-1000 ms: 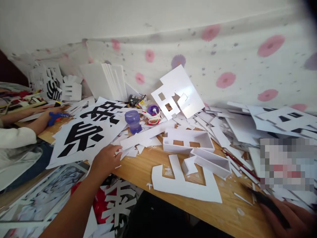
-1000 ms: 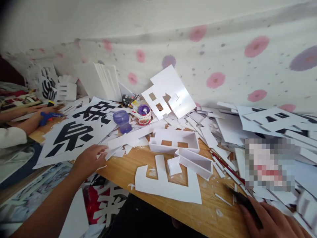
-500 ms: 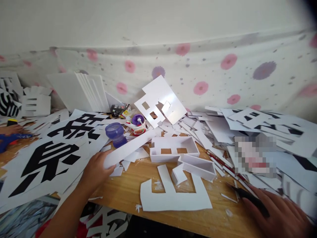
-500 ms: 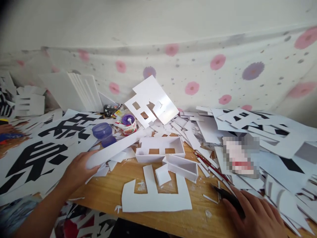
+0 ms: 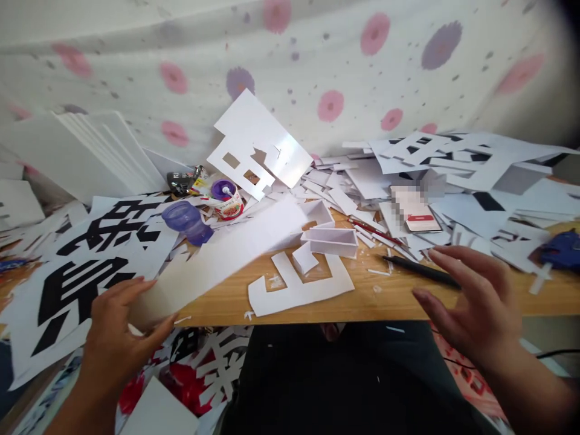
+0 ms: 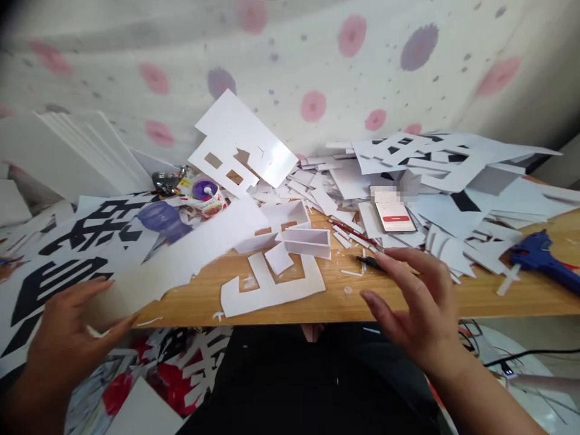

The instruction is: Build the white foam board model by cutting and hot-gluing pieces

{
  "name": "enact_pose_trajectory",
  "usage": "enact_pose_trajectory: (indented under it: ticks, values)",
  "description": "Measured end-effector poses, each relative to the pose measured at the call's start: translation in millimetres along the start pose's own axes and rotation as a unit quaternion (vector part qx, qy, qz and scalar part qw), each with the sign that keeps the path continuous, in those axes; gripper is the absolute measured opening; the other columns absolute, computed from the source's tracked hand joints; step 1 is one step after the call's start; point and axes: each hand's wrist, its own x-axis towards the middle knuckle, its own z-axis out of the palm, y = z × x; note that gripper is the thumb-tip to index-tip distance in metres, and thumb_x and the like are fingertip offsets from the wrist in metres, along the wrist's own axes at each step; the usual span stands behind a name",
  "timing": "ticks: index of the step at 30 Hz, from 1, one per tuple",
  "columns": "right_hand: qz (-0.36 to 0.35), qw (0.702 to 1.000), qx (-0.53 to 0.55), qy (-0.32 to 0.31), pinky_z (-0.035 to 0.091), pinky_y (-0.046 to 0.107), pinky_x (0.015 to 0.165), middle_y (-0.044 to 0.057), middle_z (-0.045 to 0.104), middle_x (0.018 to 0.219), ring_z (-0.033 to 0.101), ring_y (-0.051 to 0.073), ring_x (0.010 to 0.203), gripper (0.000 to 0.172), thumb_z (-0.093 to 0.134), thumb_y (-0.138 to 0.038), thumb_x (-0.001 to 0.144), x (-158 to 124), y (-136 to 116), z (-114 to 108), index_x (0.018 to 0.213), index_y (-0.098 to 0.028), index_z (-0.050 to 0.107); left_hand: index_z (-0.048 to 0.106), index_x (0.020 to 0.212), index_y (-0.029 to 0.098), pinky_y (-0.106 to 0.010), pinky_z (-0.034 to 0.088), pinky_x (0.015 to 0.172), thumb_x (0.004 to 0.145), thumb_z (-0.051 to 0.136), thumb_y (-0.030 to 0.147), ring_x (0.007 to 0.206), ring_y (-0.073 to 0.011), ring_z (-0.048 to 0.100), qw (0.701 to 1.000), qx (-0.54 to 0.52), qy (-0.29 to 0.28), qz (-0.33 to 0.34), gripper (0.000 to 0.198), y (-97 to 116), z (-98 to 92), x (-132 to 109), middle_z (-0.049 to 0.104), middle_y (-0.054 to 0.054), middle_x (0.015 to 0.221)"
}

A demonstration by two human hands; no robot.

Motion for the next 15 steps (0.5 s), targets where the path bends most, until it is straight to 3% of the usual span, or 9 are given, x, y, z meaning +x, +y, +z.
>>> enact_pose_trajectory:
  ticks: [3,5,7,9,12,15]
  values:
    - [-0.025,0.999,0.019,-0.035,0.047,0.053,0.095,0.015,0.05,0.128,0.052,0.036,0.117,0.072,0.064,-0.044,0.084,13.3,-10.6,-10.6,0.148,-0.031,0.033,0.044,0.122,0.027,-0.053,0.046,0.098,0.076,0.066,0.027,0.111,-0.0331,0.053,0.983,-0.032,0.041,0.179,0.052,51.8,15.8,12.7,0.051,-0.009,0.115]
    - [-0.066,0.993,0.014,-0.102,0.041,0.057,0.101,0.014,0.053,0.129,0.051,0.036,0.119,0.073,0.066,-0.046,0.083,17.3,-12.6,-13.3,0.147,-0.029,0.035,0.05,0.119,0.025,-0.046,0.05,0.091,0.076,0.068,0.017,0.1,-0.0274,0.056,0.953,-0.076,0.073,0.284,0.048,93.9,35.6,14.8,0.054,-0.007,0.104]
    - [-0.1,0.974,0.011,-0.201,0.037,0.057,0.105,0.011,0.06,0.124,0.057,0.031,0.113,0.062,0.065,-0.042,0.085,15.5,-13.2,-11.2,0.141,-0.027,0.043,0.053,0.116,0.021,-0.043,0.051,0.087,0.074,0.067,0.008,0.094,-0.024,0.057,0.94,-0.122,0.074,0.31,0.046,131.7,56.4,11.0,0.056,-0.007,0.1]
    - [-0.107,0.954,0.015,-0.281,0.04,0.052,0.101,0.008,0.065,0.115,0.062,0.026,0.102,0.044,0.058,-0.035,0.091,8.2,-12.9,-5.3,0.133,-0.025,0.051,0.055,0.115,0.017,-0.043,0.051,0.086,0.072,0.067,0.003,0.093,-0.0237,0.056,0.934,-0.157,0.071,0.313,0.046,158.2,72.7,4.7,0.057,-0.009,0.1]
    - [-0.081,0.937,0.029,-0.339,0.05,0.038,0.077,0.005,0.069,0.098,0.065,0.021,0.084,0.029,0.047,-0.022,0.095,-5.9,-6.7,3.2,0.122,-0.023,0.057,0.056,0.117,0.016,-0.049,0.048,0.092,0.072,0.07,0.005,0.099,-0.0264,0.055,0.928,-0.181,0.034,0.323,0.049,172.4,83.4,0.3,0.058,-0.01,0.103]
    - [-0.064,0.934,0.04,-0.348,0.046,0.033,0.064,0.004,0.068,0.088,0.063,0.02,0.076,0.026,0.044,-0.016,0.094,-12.5,9.7,2.4,0.111,-0.023,0.062,0.051,0.125,0.015,-0.056,0.042,0.101,0.074,0.075,0.024,0.112,-0.0319,0.053,0.927,-0.221,-0.034,0.302,0.057,166.0,83.3,8.4,0.056,-0.014,0.116]
